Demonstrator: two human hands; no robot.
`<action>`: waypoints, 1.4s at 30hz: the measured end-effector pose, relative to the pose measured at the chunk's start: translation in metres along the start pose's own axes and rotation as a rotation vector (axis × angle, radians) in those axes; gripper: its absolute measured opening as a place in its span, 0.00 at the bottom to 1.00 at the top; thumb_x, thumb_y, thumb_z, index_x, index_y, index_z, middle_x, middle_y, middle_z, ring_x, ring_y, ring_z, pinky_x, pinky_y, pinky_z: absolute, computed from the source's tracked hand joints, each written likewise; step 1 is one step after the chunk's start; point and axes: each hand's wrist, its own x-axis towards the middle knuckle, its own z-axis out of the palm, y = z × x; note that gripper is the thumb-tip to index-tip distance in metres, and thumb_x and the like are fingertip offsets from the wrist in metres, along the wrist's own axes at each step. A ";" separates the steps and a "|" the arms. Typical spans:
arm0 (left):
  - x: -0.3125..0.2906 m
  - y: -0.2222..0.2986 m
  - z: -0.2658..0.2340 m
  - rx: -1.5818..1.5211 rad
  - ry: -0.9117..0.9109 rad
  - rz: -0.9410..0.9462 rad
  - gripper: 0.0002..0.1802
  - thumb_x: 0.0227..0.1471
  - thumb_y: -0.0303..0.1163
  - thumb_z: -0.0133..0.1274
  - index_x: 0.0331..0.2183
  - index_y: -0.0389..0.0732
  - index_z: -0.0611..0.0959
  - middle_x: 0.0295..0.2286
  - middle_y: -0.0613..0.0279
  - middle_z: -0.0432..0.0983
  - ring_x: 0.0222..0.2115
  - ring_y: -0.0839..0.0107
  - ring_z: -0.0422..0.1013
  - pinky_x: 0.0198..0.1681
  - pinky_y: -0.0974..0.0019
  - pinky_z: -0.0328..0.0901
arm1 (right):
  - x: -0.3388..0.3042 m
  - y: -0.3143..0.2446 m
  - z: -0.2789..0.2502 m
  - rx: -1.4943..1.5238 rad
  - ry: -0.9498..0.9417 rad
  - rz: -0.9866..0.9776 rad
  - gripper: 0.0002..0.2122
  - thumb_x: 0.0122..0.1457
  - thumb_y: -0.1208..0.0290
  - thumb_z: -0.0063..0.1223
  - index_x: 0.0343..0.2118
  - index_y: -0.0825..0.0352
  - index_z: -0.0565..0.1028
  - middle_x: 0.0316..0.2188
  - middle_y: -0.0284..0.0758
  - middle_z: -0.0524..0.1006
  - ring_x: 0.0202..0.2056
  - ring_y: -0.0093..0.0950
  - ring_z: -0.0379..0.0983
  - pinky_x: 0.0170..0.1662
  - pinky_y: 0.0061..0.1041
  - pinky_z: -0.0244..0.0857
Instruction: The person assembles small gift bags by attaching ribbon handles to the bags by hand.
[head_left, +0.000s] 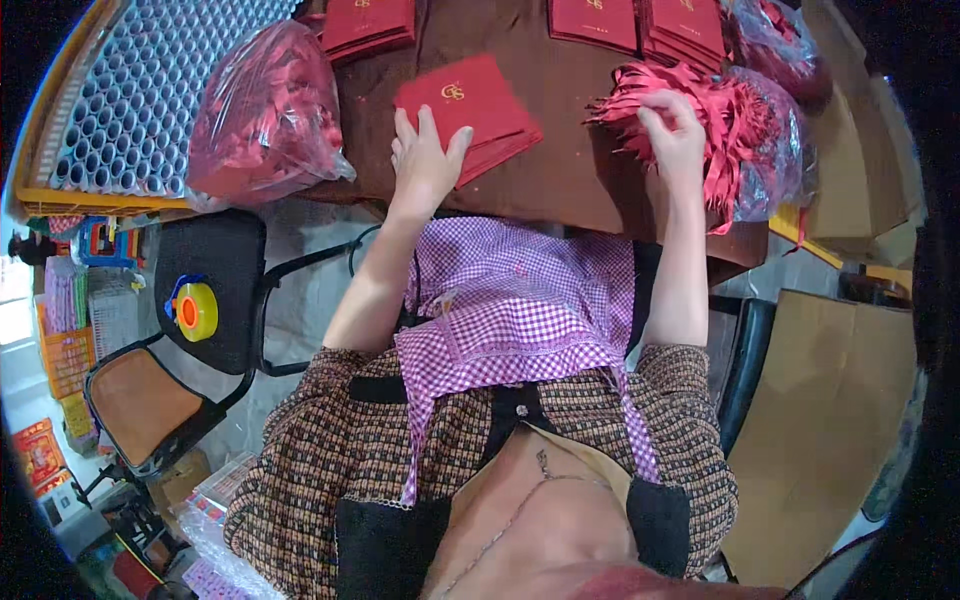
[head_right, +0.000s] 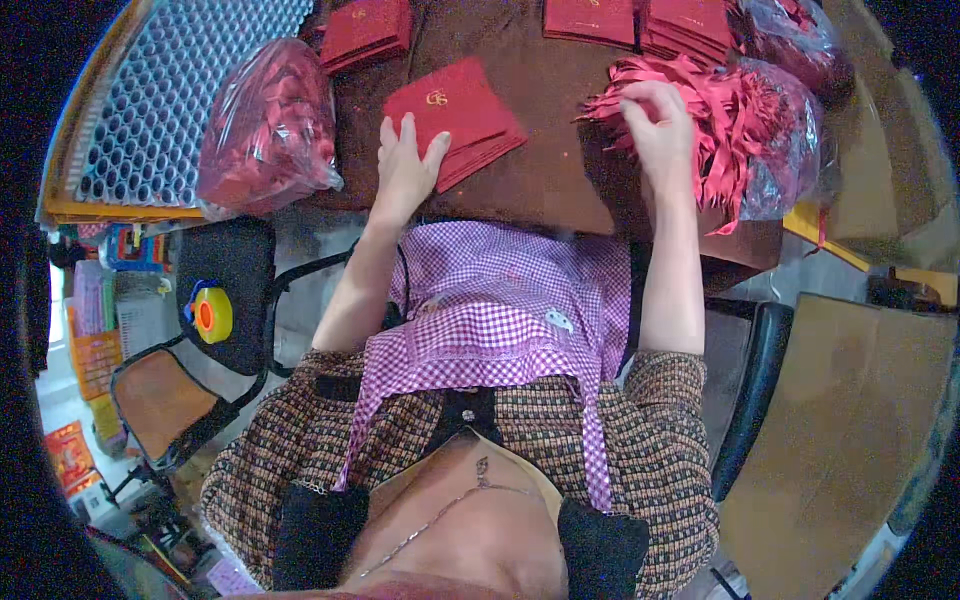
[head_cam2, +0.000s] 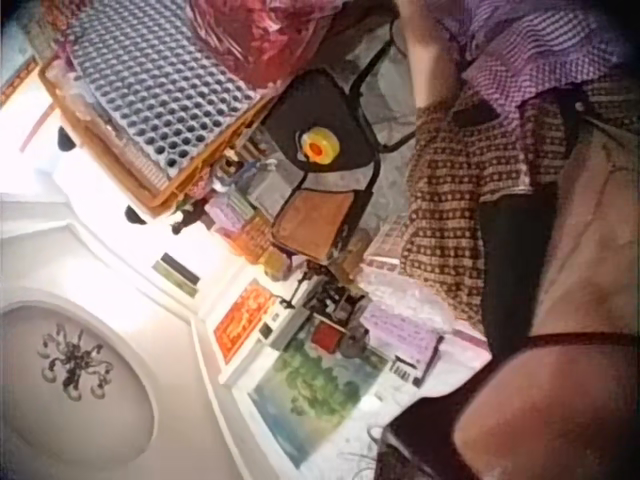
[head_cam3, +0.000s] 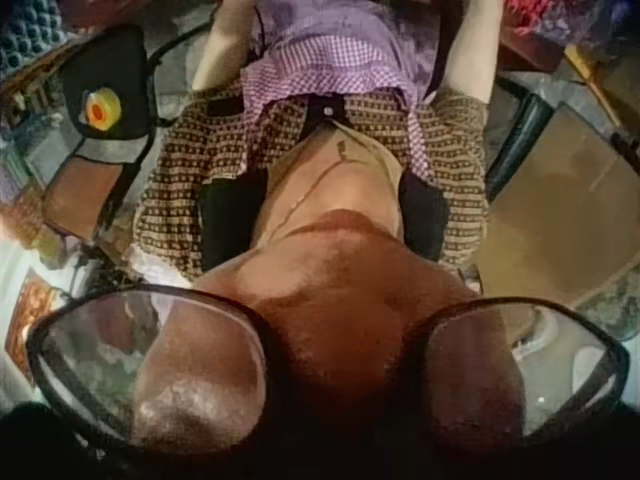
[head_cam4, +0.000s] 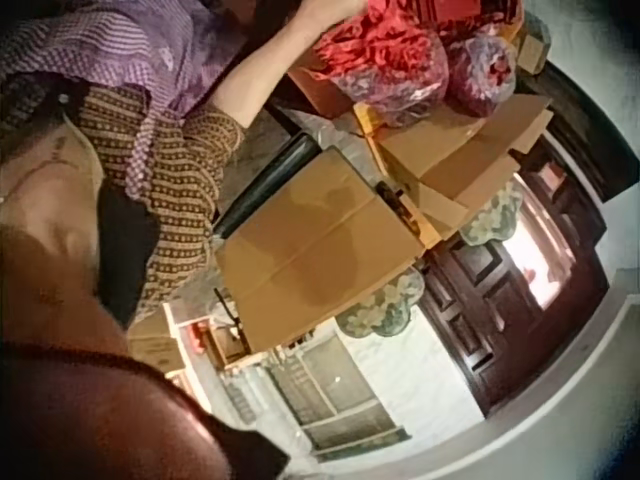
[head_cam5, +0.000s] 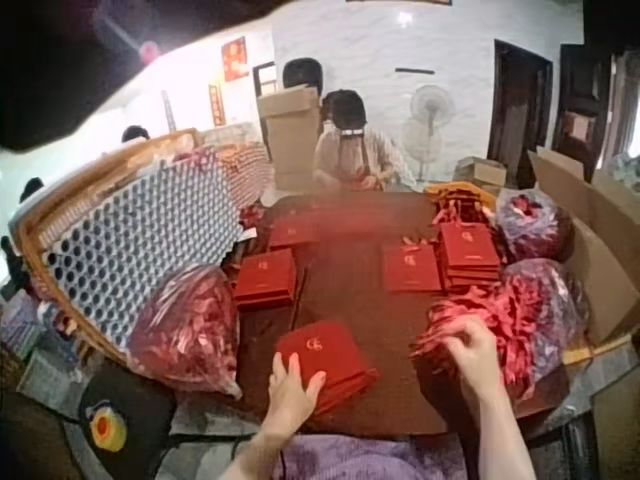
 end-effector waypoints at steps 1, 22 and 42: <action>0.000 0.001 -0.002 -0.021 -0.040 -0.003 0.41 0.50 0.52 0.49 0.55 0.33 0.58 0.55 0.31 0.44 0.50 0.34 0.55 0.53 0.46 0.53 | -0.001 -0.006 -0.002 0.180 0.034 0.095 0.06 0.51 0.80 0.53 0.34 0.68 0.75 0.31 0.27 0.74 0.34 0.16 0.68 0.39 0.15 0.62; 0.105 0.015 -0.011 0.391 -0.269 0.333 0.25 0.47 0.50 0.52 0.42 0.41 0.77 0.42 0.51 0.69 0.46 0.53 0.64 0.47 0.46 0.57 | 0.056 -0.007 -0.075 0.323 0.041 0.145 0.07 0.53 0.76 0.53 0.35 0.69 0.75 0.32 0.29 0.75 0.36 0.17 0.69 0.42 0.16 0.61; 0.100 0.064 -0.076 -0.136 -0.224 0.447 0.16 0.43 0.35 0.56 0.34 0.34 0.79 0.30 0.47 0.76 0.34 0.55 0.73 0.39 0.60 0.66 | -0.022 -0.065 -0.075 0.874 -0.063 -0.238 0.08 0.57 0.79 0.44 0.39 0.68 0.70 0.32 0.40 0.72 0.38 0.35 0.69 0.45 0.39 0.64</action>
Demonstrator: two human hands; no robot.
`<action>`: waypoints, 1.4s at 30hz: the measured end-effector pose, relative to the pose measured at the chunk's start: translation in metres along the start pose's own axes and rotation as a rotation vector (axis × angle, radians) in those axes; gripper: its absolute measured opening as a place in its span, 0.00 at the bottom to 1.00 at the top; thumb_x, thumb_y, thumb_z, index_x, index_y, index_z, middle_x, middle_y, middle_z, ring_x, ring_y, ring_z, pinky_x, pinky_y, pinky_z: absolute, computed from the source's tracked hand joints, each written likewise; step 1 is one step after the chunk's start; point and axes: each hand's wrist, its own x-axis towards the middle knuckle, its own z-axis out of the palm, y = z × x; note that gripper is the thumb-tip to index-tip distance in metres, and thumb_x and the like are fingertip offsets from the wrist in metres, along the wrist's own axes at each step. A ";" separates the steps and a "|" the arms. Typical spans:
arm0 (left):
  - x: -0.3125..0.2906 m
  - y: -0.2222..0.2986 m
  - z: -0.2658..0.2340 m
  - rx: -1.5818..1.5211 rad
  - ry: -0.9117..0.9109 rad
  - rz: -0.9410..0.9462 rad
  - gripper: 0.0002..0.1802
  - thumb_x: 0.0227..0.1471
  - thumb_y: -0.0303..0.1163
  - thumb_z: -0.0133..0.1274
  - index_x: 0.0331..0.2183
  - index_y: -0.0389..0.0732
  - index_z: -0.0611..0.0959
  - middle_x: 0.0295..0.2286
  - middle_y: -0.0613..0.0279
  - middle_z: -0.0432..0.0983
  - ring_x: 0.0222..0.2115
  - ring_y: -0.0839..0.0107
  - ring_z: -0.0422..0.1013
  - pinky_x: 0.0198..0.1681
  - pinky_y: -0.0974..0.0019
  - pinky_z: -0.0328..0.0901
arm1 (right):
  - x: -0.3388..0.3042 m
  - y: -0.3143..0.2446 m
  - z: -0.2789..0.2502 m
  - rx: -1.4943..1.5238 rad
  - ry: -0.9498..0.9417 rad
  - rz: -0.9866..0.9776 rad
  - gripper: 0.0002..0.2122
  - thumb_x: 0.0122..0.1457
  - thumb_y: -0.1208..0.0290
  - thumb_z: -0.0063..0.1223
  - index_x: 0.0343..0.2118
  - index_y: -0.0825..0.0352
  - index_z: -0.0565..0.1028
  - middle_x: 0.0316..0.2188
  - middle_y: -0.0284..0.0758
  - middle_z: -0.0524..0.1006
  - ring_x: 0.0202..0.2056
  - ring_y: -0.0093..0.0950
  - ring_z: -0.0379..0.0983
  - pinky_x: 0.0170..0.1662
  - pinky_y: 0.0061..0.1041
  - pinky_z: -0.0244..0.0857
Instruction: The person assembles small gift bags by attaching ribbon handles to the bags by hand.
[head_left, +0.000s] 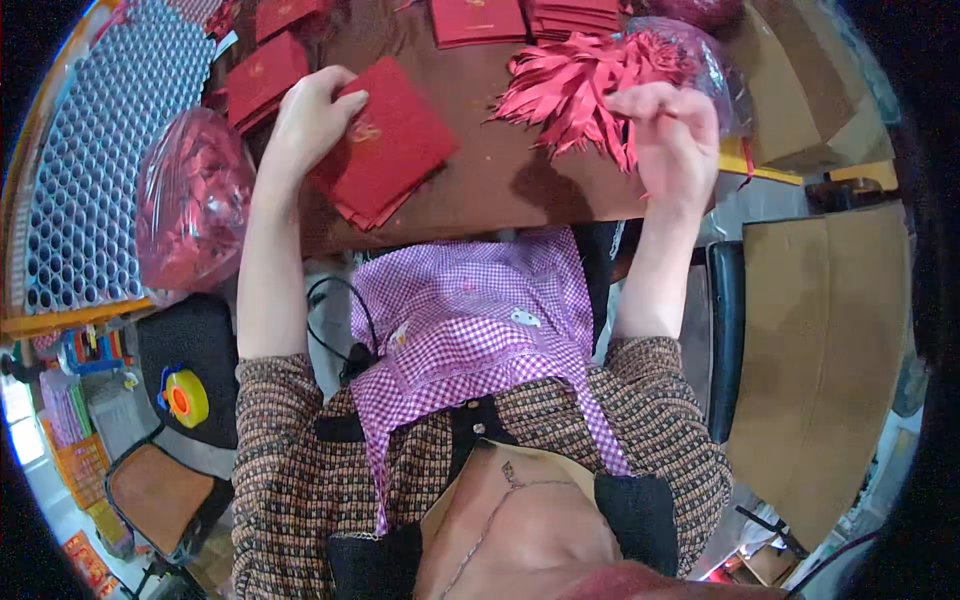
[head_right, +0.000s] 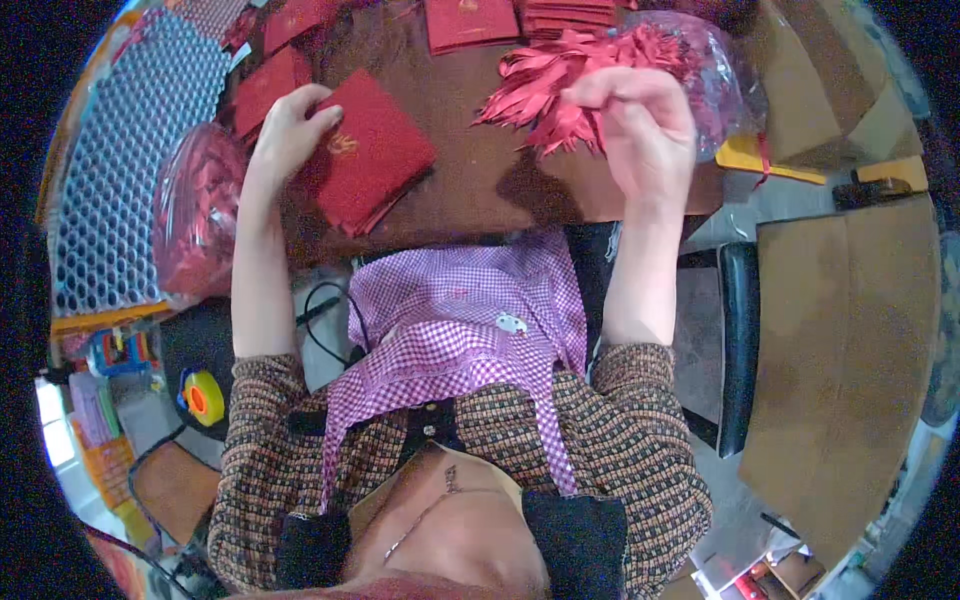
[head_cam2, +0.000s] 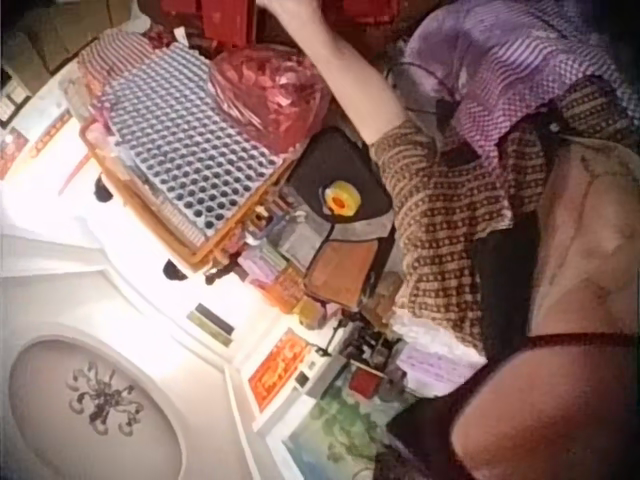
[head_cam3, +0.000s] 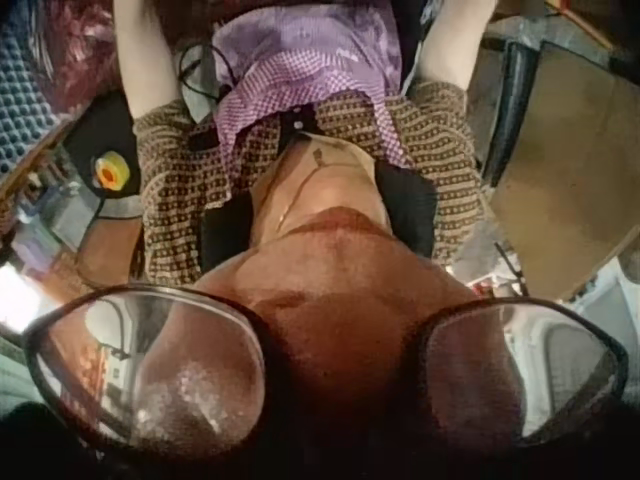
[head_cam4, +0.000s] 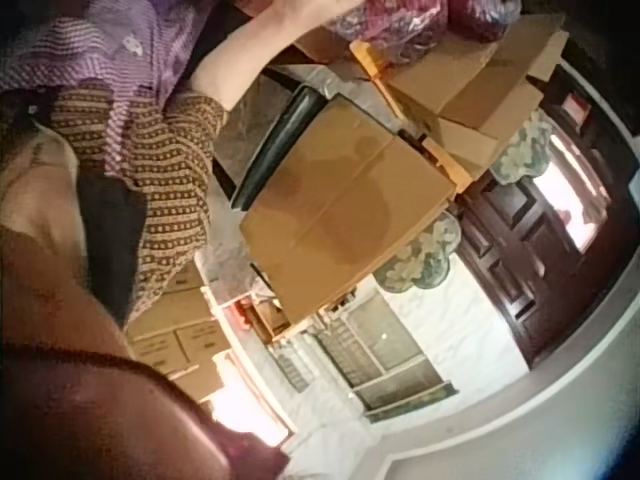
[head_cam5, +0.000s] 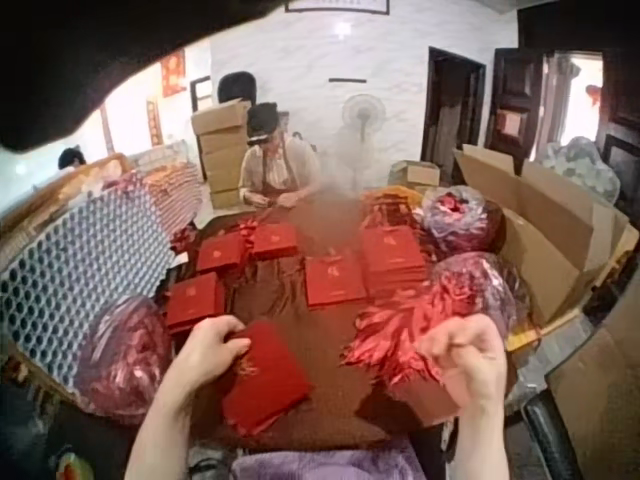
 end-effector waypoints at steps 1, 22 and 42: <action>-0.002 0.015 0.002 -0.040 0.001 0.056 0.15 0.43 0.34 0.56 0.33 0.35 0.80 0.30 0.46 0.76 0.34 0.54 0.73 0.38 0.60 0.66 | -0.006 -0.004 -0.001 0.095 -0.023 -0.028 0.08 0.57 0.78 0.44 0.39 0.66 0.70 0.32 0.40 0.72 0.38 0.36 0.69 0.44 0.41 0.64; -0.051 0.047 0.183 -0.655 -0.261 -0.278 0.20 0.47 0.26 0.53 0.44 0.28 0.74 0.36 0.54 0.75 0.35 0.73 0.71 0.40 0.72 0.66 | -0.089 0.091 0.020 -1.127 0.079 0.304 0.05 0.46 0.79 0.55 0.27 0.70 0.76 0.26 0.38 0.77 0.29 0.30 0.75 0.34 0.24 0.67; -0.052 0.047 0.172 -0.952 -0.412 -0.355 0.19 0.49 0.21 0.50 0.45 0.32 0.72 0.33 0.64 0.75 0.32 0.78 0.71 0.37 0.75 0.66 | -0.092 0.094 0.033 -1.242 0.115 0.198 0.03 0.43 0.76 0.58 0.23 0.67 0.76 0.21 0.34 0.77 0.25 0.29 0.72 0.32 0.27 0.64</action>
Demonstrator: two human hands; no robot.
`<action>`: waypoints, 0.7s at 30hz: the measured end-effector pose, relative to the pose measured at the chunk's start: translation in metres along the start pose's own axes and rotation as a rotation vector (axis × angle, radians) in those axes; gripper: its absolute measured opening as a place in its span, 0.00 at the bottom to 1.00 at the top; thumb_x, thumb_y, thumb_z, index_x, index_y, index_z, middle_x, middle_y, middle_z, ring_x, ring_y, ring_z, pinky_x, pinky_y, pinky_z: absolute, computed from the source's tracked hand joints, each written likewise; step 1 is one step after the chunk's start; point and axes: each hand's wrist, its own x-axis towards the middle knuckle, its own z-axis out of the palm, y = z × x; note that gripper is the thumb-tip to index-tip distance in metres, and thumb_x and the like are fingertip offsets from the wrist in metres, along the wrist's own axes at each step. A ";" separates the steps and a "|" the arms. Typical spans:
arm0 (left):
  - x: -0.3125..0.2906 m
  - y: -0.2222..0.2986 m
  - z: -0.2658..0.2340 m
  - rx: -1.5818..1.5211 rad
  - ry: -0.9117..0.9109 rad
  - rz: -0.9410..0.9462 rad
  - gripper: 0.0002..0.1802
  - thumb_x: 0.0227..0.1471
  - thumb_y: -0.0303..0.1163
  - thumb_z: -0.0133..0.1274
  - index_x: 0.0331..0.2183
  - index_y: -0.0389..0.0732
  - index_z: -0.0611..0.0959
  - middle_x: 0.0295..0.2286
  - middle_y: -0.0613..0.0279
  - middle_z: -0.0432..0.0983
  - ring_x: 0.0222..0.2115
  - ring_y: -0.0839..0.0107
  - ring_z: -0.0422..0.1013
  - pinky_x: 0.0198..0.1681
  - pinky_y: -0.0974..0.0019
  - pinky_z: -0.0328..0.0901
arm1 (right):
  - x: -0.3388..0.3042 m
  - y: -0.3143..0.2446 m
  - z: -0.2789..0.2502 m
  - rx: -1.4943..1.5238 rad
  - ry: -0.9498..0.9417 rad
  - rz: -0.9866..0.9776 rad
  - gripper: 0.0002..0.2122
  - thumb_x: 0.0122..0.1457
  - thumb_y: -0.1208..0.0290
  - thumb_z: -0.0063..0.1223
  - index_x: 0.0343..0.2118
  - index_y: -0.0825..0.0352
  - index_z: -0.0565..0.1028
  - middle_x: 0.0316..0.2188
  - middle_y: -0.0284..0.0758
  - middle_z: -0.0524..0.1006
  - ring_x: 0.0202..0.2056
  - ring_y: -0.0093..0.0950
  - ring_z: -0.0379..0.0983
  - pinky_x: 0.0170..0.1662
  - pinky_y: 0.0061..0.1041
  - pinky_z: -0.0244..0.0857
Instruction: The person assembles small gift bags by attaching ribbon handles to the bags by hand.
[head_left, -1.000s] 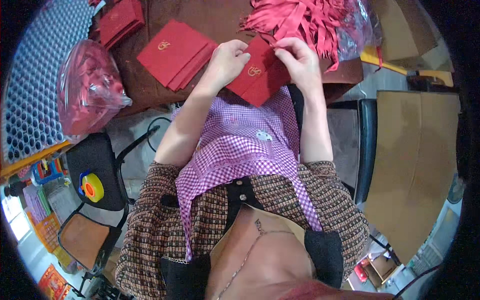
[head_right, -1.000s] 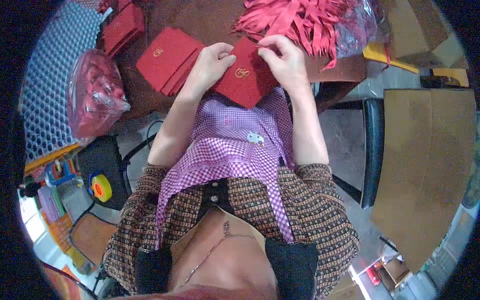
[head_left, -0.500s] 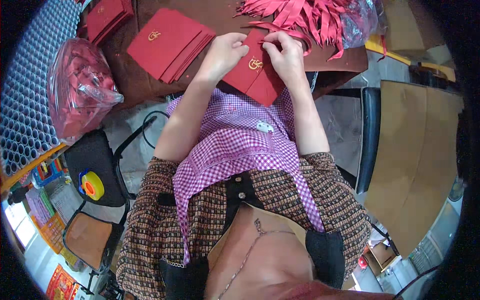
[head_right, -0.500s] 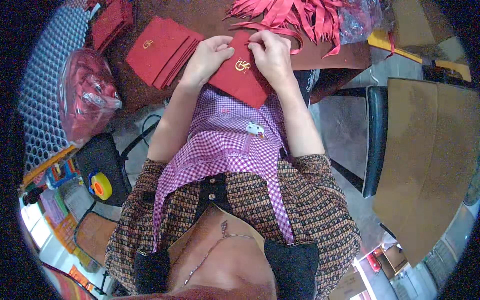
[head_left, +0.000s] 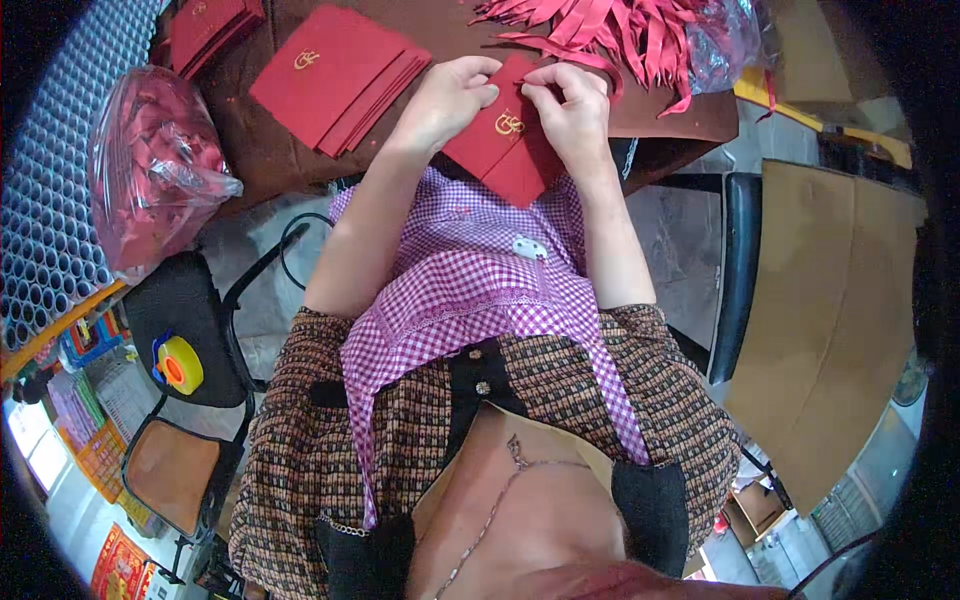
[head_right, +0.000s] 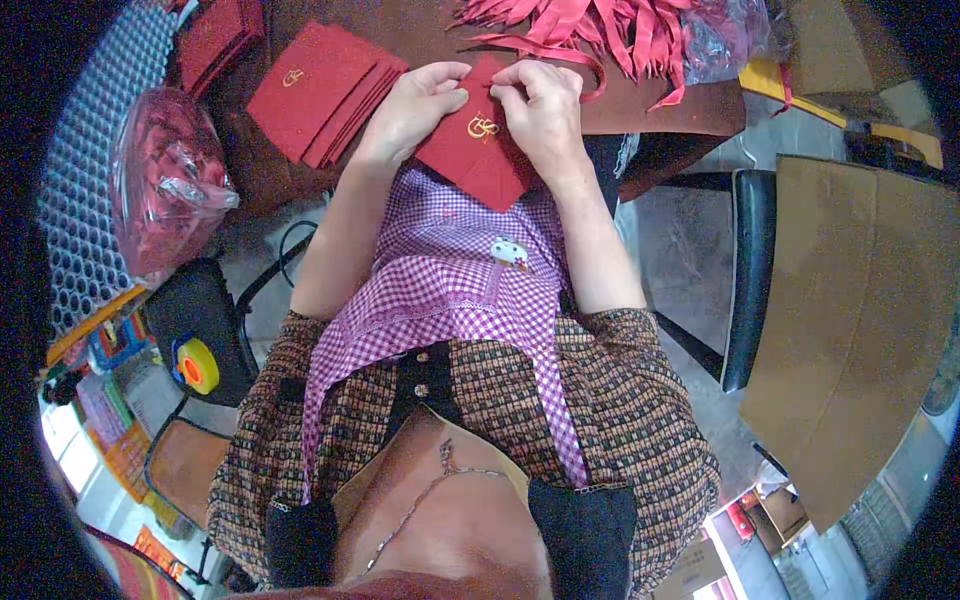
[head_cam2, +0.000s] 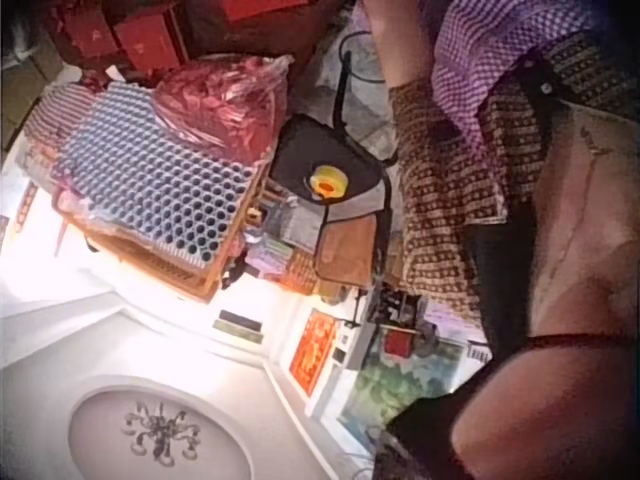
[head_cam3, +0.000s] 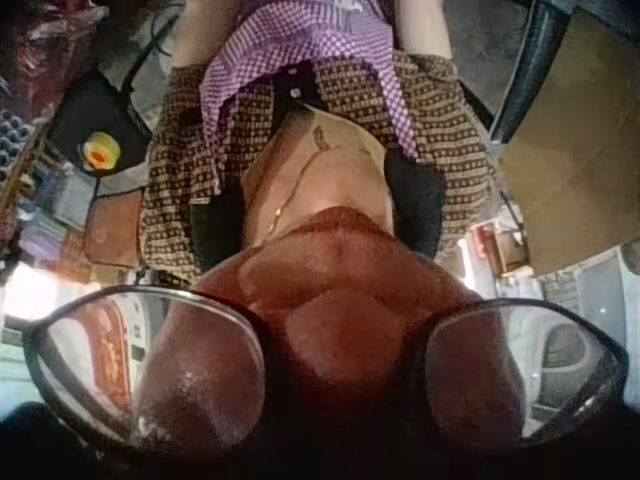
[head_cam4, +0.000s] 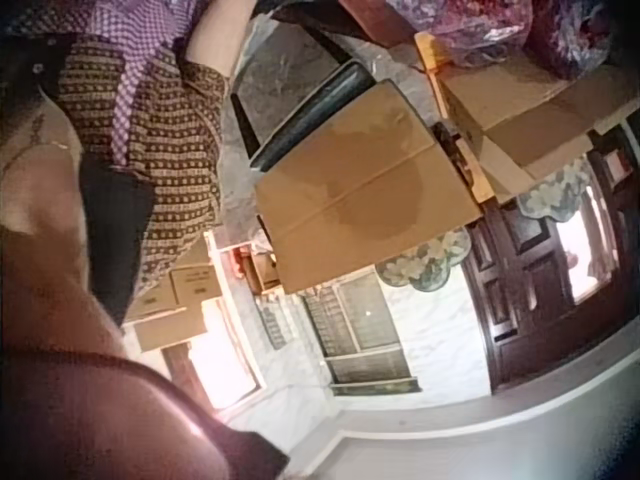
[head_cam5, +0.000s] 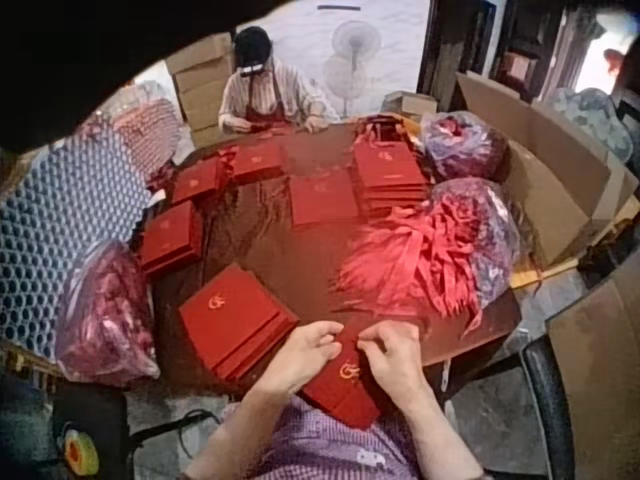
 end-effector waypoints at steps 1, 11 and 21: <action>0.002 -0.004 -0.001 0.000 0.001 -0.001 0.19 0.49 0.21 0.50 0.45 0.32 0.72 0.33 0.64 0.75 0.32 0.78 0.71 0.37 0.75 0.66 | 0.000 -0.001 0.001 -0.016 0.017 -0.029 0.03 0.43 0.76 0.58 0.23 0.67 0.76 0.21 0.33 0.77 0.25 0.29 0.72 0.33 0.27 0.63; 0.002 -0.007 -0.001 -0.051 -0.018 -0.015 0.18 0.48 0.22 0.50 0.44 0.32 0.74 0.33 0.64 0.75 0.32 0.78 0.70 0.36 0.75 0.66 | -0.004 -0.004 0.001 -0.016 -0.008 0.024 0.03 0.43 0.74 0.59 0.23 0.65 0.76 0.22 0.32 0.76 0.27 0.29 0.71 0.37 0.27 0.61; -0.003 0.002 -0.003 -0.041 -0.055 0.004 0.18 0.47 0.22 0.51 0.44 0.31 0.75 0.38 0.55 0.75 0.40 0.70 0.70 0.44 0.69 0.64 | -0.004 -0.007 0.008 -0.016 -0.005 -0.011 0.03 0.44 0.75 0.58 0.23 0.66 0.75 0.22 0.32 0.76 0.27 0.28 0.71 0.38 0.27 0.60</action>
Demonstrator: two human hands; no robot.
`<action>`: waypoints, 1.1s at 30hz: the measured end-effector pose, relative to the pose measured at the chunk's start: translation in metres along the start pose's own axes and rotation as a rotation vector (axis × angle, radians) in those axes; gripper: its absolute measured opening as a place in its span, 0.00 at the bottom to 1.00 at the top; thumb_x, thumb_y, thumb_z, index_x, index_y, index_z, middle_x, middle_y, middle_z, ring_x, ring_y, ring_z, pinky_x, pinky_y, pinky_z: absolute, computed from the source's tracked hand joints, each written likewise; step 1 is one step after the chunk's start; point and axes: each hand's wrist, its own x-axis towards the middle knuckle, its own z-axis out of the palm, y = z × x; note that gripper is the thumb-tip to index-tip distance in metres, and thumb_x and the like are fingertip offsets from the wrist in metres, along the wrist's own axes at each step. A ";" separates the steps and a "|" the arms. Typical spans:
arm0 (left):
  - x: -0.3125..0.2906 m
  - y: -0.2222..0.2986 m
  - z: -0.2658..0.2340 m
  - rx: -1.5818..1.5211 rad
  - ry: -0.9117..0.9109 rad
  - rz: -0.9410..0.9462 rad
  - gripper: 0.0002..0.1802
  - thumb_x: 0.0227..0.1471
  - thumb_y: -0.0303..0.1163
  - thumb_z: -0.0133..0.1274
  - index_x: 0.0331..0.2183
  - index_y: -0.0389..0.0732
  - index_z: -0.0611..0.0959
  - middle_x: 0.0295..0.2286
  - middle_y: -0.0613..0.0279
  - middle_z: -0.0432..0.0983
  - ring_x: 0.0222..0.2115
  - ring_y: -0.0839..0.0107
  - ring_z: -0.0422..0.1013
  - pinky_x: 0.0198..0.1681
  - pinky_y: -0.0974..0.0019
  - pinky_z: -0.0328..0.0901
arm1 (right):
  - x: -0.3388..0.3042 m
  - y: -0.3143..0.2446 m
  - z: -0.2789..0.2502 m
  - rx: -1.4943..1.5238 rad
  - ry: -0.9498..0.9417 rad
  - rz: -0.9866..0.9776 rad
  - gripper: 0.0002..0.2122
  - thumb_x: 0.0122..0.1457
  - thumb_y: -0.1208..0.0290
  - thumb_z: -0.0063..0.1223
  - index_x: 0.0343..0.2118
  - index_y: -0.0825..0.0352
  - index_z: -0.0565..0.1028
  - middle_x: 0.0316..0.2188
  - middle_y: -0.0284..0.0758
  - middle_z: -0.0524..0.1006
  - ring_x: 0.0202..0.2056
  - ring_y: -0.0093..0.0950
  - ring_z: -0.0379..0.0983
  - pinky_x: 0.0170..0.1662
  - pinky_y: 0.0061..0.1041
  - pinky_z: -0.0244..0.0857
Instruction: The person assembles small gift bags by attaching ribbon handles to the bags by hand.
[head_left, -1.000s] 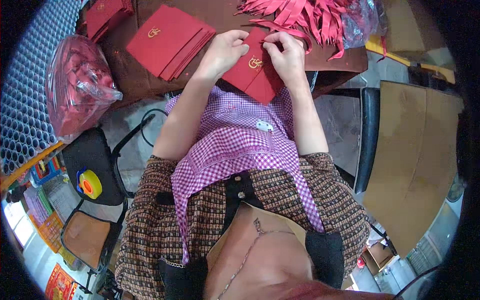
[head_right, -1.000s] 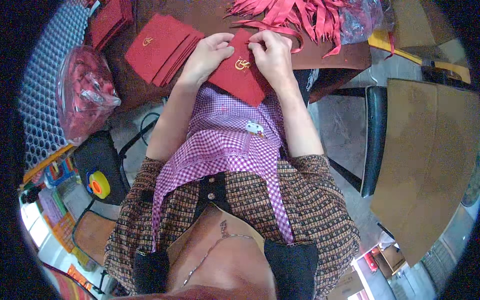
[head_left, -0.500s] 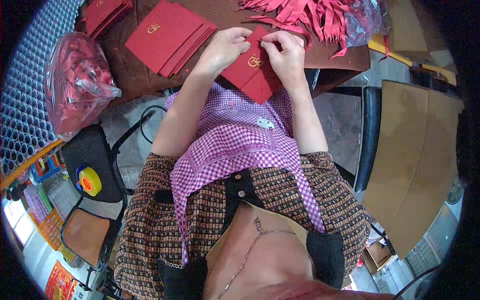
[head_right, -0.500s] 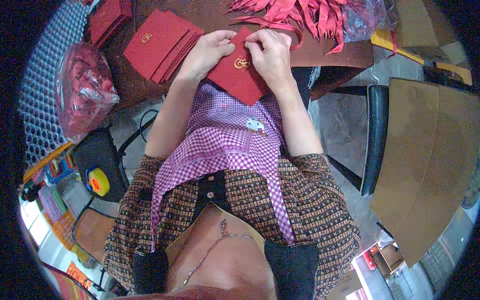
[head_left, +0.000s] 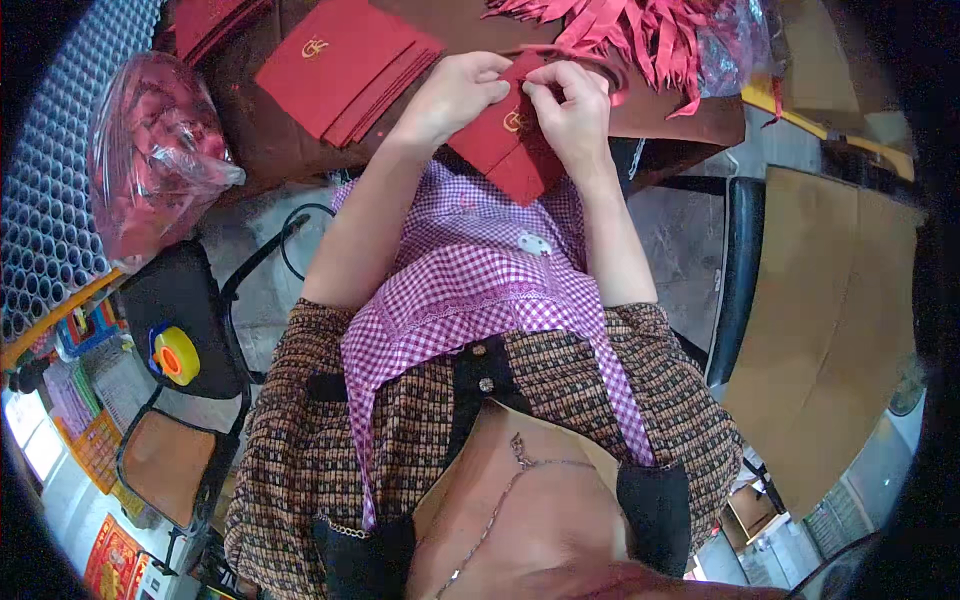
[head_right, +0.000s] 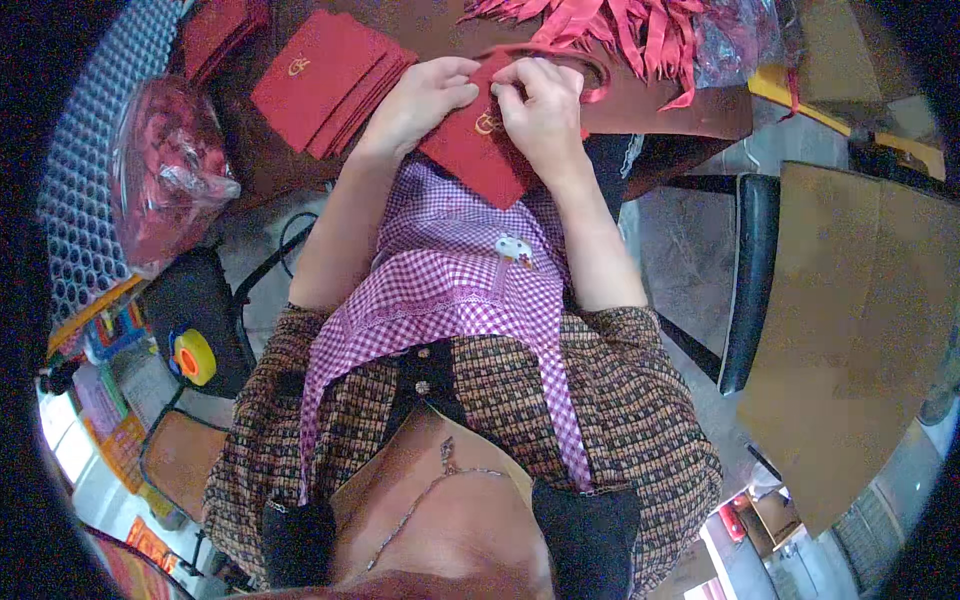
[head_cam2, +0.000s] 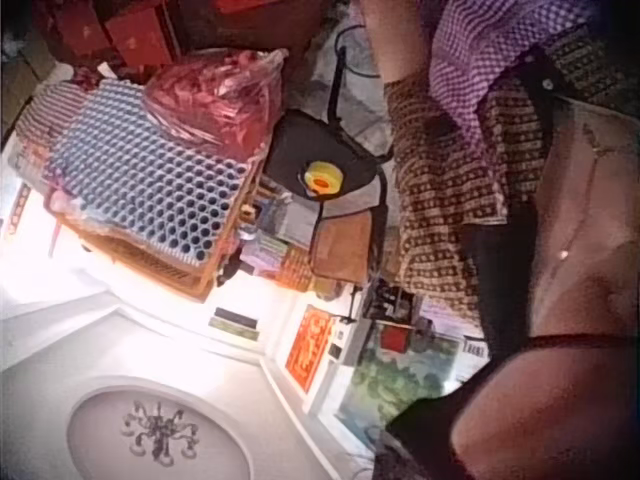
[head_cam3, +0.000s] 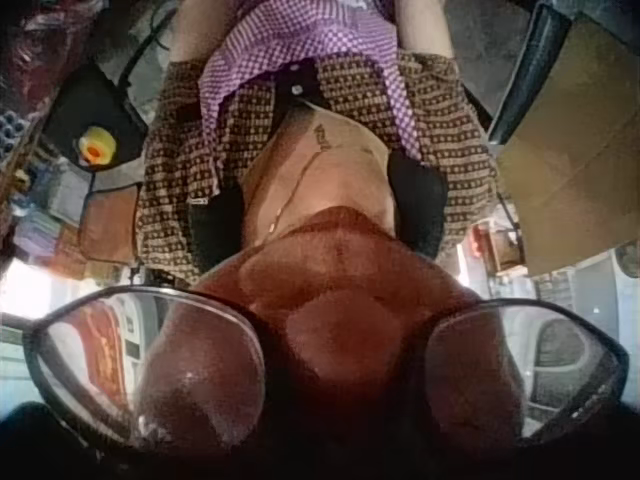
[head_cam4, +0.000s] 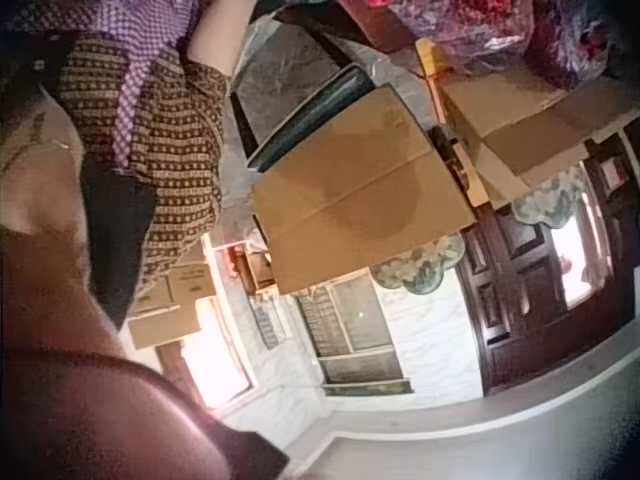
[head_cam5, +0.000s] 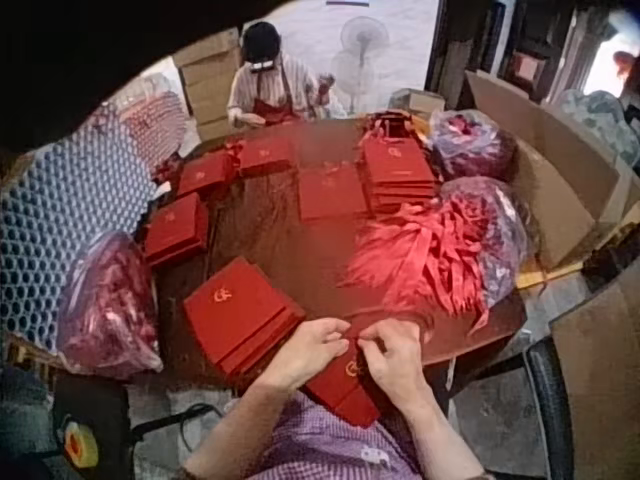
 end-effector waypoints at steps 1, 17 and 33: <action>0.001 -0.002 -0.001 -0.001 0.003 0.000 0.18 0.47 0.22 0.51 0.44 0.31 0.75 0.38 0.55 0.75 0.40 0.70 0.70 0.44 0.69 0.64 | 0.000 0.000 0.001 -0.010 0.009 -0.001 0.03 0.44 0.75 0.58 0.23 0.66 0.75 0.22 0.32 0.76 0.27 0.28 0.72 0.37 0.27 0.61; 0.005 -0.012 -0.003 0.021 -0.017 0.038 0.17 0.49 0.23 0.49 0.44 0.31 0.73 0.34 0.62 0.75 0.33 0.78 0.71 0.38 0.76 0.66 | 0.002 0.000 0.001 0.026 -0.047 0.060 0.04 0.44 0.75 0.57 0.22 0.68 0.75 0.20 0.35 0.76 0.24 0.29 0.73 0.32 0.27 0.65; 0.006 -0.017 -0.003 0.053 0.008 0.055 0.21 0.45 0.24 0.51 0.44 0.31 0.75 0.40 0.52 0.75 0.43 0.68 0.70 0.47 0.68 0.63 | 0.005 -0.011 0.007 -0.116 -0.049 0.016 0.03 0.42 0.77 0.55 0.21 0.68 0.74 0.21 0.39 0.76 0.25 0.35 0.73 0.31 0.32 0.64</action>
